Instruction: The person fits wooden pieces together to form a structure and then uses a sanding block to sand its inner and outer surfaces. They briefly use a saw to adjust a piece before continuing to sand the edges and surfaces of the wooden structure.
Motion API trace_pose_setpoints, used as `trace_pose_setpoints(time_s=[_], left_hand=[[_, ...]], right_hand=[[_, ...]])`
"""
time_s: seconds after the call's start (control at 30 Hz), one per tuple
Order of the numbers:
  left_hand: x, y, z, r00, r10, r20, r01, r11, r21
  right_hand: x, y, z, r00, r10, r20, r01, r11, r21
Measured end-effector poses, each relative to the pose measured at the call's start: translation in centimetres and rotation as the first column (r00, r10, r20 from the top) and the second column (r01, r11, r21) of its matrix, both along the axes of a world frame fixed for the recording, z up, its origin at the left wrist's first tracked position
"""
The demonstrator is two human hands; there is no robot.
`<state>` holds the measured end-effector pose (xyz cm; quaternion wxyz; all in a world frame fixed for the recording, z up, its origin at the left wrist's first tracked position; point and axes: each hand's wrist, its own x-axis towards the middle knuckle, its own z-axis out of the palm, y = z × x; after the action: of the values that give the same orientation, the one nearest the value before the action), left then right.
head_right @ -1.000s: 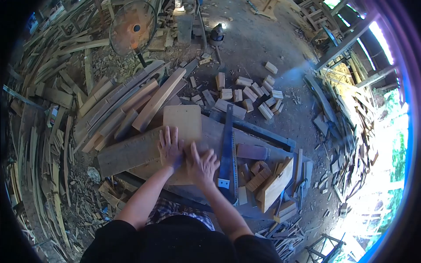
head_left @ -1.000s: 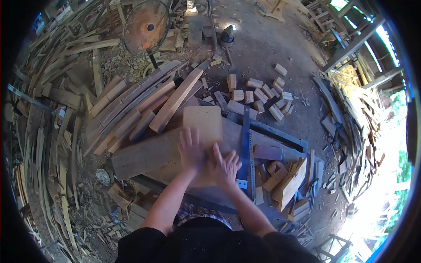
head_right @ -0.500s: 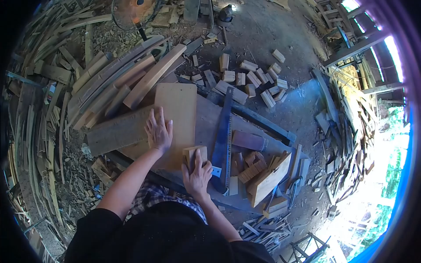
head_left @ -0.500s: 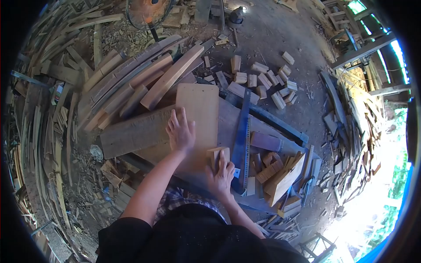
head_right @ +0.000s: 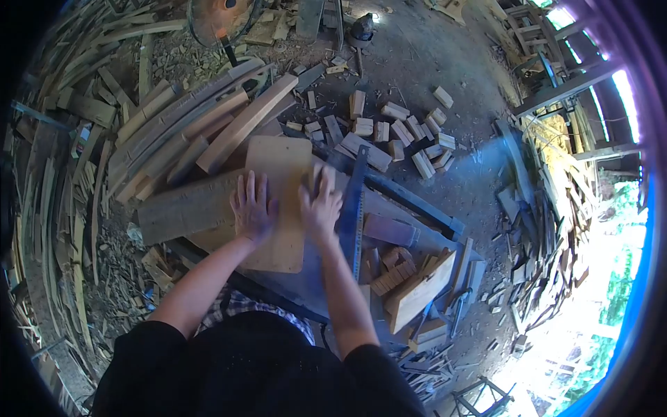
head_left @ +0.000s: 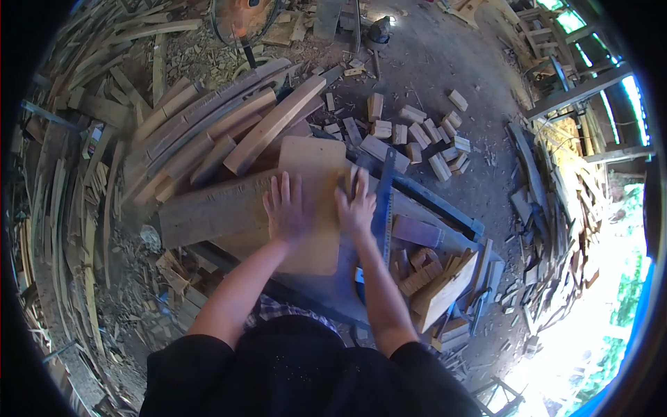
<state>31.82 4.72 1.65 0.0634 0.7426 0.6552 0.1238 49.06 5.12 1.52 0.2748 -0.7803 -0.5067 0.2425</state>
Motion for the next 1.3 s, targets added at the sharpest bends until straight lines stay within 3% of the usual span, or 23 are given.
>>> trace_pose_setpoints(time_s=[0.13, 0.2, 0.23, 0.33, 0.37, 0.47, 0.57, 0.67, 0.7, 0.8, 0.83, 0.9, 1.03, 1.07, 1.1, 1.13, 1.17, 1.23, 1.3], left_hand=[[0.1, 0.5, -1.8, 0.998, -0.021, -0.059, 0.028, 0.993, 0.112], [0.0, 0.8, -2.7, 0.974, -0.191, 0.123, 0.178, 0.978, 0.109], [0.1, 0.7, -2.1, 0.974, -0.189, 0.124, 0.176, 0.978, 0.109], [0.2, 0.9, -1.1, 0.975, -0.184, 0.122, 0.177, 0.982, 0.064], [0.3, 1.0, -1.2, 0.975, -0.184, 0.126, 0.177, 0.982, 0.069], [0.4, 1.1, -0.1, 0.980, -0.167, 0.105, 0.163, 0.985, 0.052], [0.3, 1.0, 0.1, 0.977, -0.166, 0.131, 0.162, 0.986, 0.036], [0.4, 0.9, 0.6, 0.981, -0.153, 0.122, 0.153, 0.988, 0.010], [0.6, 0.9, 0.7, 0.978, -0.155, 0.137, 0.155, 0.988, 0.008], [0.4, 1.2, 0.4, 0.976, -0.144, 0.165, 0.143, 0.990, 0.022], [0.3, 1.1, 0.2, 0.975, -0.162, 0.155, 0.159, 0.987, 0.031], [0.1, 1.1, 0.1, 0.975, -0.169, 0.144, 0.167, 0.986, 0.027], [0.3, 1.2, 0.6, 0.976, -0.161, 0.143, 0.163, 0.987, -0.003], [0.4, 1.2, 0.7, 0.978, -0.160, 0.137, 0.165, 0.986, -0.022], [0.3, 1.1, 0.7, 0.978, -0.162, 0.127, 0.166, 0.986, -0.017], [0.3, 1.1, 0.8, 0.981, -0.158, 0.115, 0.162, 0.987, -0.020], [0.3, 1.1, 1.0, 0.982, -0.157, 0.107, 0.159, 0.987, -0.007], [0.3, 1.0, 1.1, 0.980, -0.167, 0.104, 0.168, 0.986, 0.001], [0.4, 1.0, 1.1, 0.979, -0.158, 0.125, 0.158, 0.987, 0.014]], right_hand=[[-2.4, -14.7, 3.2, 0.994, 0.098, 0.049, -0.097, 0.995, -0.027], [-2.8, -18.9, 4.0, 0.994, 0.108, 0.021, -0.106, 0.993, -0.056], [-3.0, -19.8, 4.3, 0.994, 0.111, -0.006, -0.111, 0.993, -0.048], [-3.1, -16.1, 3.8, 0.997, 0.049, -0.054, -0.052, 0.997, -0.060], [-2.9, -12.7, 4.1, 0.999, 0.025, -0.028, -0.028, 0.994, -0.106], [-0.8, 0.0, 1.1, 0.998, 0.018, 0.067, -0.020, 0.999, 0.034], [0.7, 11.1, 1.2, 0.999, -0.031, -0.016, 0.031, 0.999, 0.026], [1.3, 10.3, 0.3, 0.990, -0.072, -0.125, 0.075, 0.997, 0.015], [1.9, 7.5, -1.2, 0.975, 0.045, -0.219, -0.028, 0.996, 0.080], [0.4, -6.8, 0.4, 0.966, 0.163, -0.199, -0.128, 0.976, 0.177], [-0.1, -11.5, 0.8, 0.948, 0.156, -0.277, -0.124, 0.984, 0.128], [-2.0, -17.4, 0.8, 0.796, -0.022, -0.605, 0.053, 0.998, 0.033], [0.2, -7.9, 0.6, 0.904, 0.091, -0.418, -0.053, 0.994, 0.101], [1.0, -3.5, -0.9, 0.854, 0.070, -0.516, -0.012, 0.993, 0.115], [1.8, 0.8, -1.5, 0.863, 0.131, -0.488, -0.029, 0.977, 0.211], [2.2, 4.7, -1.7, 0.741, 0.142, -0.656, 0.003, 0.977, 0.214], [2.7, 7.4, -2.0, 0.783, 0.161, -0.601, -0.027, 0.974, 0.226], [2.9, 7.2, -1.8, 0.825, 0.167, -0.540, -0.047, 0.972, 0.230], [1.7, 2.1, -0.1, 0.765, 0.176, -0.620, -0.021, 0.968, 0.249]])
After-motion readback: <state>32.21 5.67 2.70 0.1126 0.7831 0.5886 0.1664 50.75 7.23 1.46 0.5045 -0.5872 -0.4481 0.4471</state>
